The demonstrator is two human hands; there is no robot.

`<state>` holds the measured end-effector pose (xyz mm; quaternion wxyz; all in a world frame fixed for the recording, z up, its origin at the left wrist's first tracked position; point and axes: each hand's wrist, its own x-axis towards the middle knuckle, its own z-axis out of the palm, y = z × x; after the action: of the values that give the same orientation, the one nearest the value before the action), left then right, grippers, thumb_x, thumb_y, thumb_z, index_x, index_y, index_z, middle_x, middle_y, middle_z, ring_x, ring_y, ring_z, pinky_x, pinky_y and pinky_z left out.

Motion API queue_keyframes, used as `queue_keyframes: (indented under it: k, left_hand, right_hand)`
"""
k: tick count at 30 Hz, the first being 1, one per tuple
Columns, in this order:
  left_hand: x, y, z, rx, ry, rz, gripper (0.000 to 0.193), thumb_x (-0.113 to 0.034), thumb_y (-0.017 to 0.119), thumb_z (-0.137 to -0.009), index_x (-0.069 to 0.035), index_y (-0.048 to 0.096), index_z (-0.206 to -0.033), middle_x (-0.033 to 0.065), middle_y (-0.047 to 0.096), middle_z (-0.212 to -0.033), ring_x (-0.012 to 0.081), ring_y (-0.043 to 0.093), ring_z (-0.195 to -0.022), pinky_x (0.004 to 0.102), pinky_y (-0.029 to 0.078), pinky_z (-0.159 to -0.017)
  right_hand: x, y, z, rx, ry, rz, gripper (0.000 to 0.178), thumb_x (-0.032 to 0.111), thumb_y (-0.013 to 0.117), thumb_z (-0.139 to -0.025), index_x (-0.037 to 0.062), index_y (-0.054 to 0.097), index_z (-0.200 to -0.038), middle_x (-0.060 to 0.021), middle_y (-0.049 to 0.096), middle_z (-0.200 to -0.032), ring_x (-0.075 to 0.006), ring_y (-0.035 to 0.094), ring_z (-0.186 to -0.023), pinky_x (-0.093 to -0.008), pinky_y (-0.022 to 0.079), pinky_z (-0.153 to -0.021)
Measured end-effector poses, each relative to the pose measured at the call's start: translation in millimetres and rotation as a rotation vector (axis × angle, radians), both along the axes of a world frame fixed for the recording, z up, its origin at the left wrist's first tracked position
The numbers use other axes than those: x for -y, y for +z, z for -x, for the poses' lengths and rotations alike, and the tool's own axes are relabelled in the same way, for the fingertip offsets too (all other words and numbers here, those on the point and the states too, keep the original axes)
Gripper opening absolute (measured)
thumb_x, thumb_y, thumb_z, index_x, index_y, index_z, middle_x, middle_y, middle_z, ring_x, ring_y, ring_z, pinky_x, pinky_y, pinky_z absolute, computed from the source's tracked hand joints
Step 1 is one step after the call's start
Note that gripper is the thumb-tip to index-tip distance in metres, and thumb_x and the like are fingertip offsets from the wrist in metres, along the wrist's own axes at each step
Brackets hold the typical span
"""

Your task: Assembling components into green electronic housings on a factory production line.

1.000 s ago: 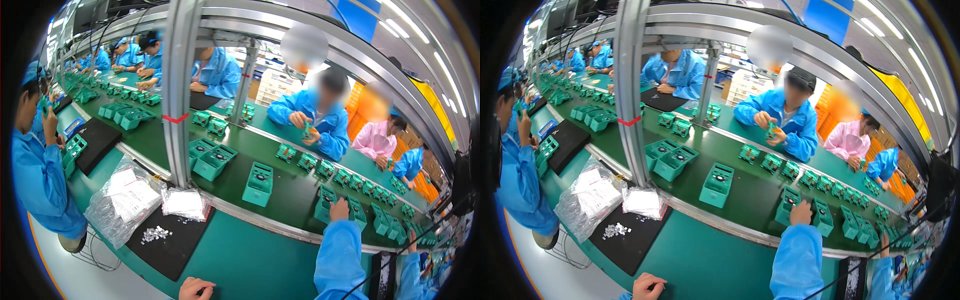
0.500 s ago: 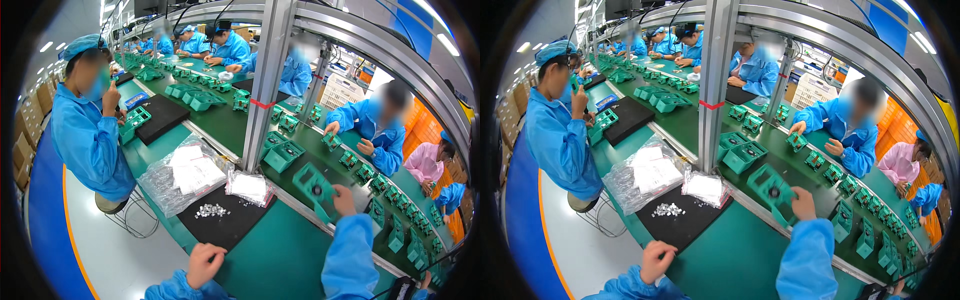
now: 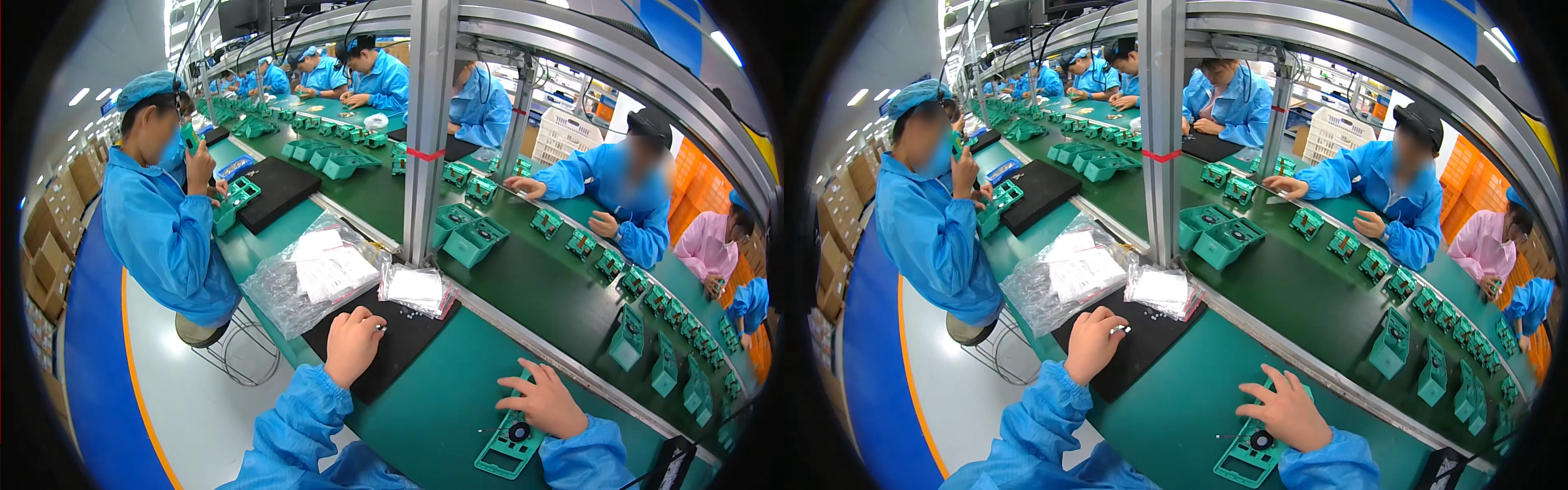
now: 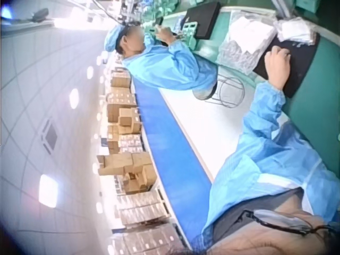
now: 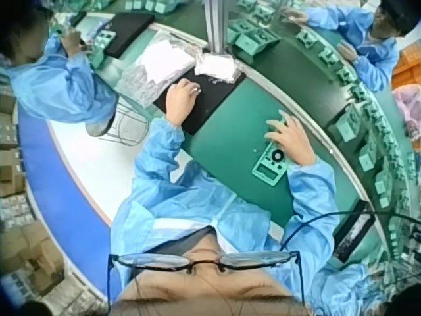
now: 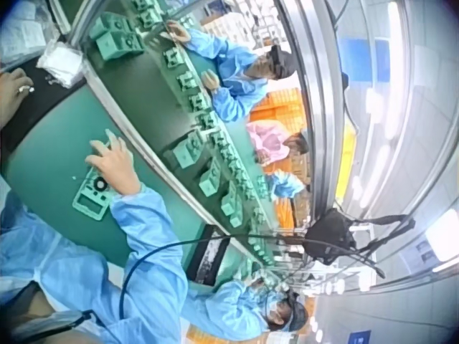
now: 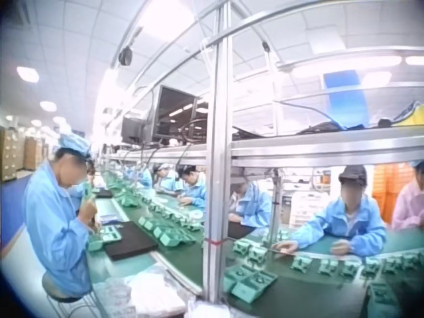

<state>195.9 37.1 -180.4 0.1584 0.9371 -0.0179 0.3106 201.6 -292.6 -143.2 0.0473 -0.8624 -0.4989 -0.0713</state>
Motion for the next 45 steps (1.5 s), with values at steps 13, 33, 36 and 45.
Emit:
queue_keyframes:
  k: [13,33,36,45]
  left_hand:
    - [-24,13,-16,0.072,-0.066,0.073,0.006,-0.008,0.061,-0.068,-0.012,0.057,-0.067,0.0045,0.054,-0.074,0.0260,0.052,-0.068,0.0359,0.040,-0.061]
    - [152,-12,101,-0.529,-1.092,1.462,0.005,-0.004,0.058,-0.083,0.000,0.057,-0.086,0.0067,0.053,-0.092,0.0145,0.051,-0.088,0.0269,0.041,-0.079]
    - [152,-5,107,-0.710,-1.050,1.589,0.007,-0.005,0.056,-0.085,0.001,0.056,-0.088,0.0060,0.054,-0.094,0.0126,0.051,-0.089,0.0257,0.041,-0.078]
    - [146,-6,102,-0.774,-0.931,1.420,0.007,-0.006,0.056,-0.085,0.001,0.056,-0.087,0.0050,0.057,-0.090,0.0103,0.052,-0.081,0.0237,0.043,-0.074]
  right_hand:
    - [13,0,43,0.036,-0.123,-0.234,0.043,0.000,0.060,-0.060,0.0219,0.063,-0.097,-0.0007,0.050,-0.116,-0.0335,0.043,-0.109,-0.0438,0.042,-0.081]
    - [-19,-36,104,-0.045,-0.161,-1.046,0.015,0.003,0.068,-0.066,0.0065,0.061,-0.078,-0.0029,0.059,-0.074,-0.0186,0.056,-0.063,-0.0276,0.040,-0.054]
    - [-11,-38,102,0.178,-0.144,-0.948,0.018,0.005,0.066,-0.062,0.0107,0.062,-0.079,0.0017,0.058,-0.075,-0.0162,0.055,-0.066,-0.0272,0.038,-0.055]
    - [-5,-40,95,0.301,-0.094,-0.725,0.020,0.013,0.067,-0.062,0.0127,0.064,-0.081,0.0028,0.059,-0.079,-0.0152,0.054,-0.068,-0.0272,0.037,-0.056]
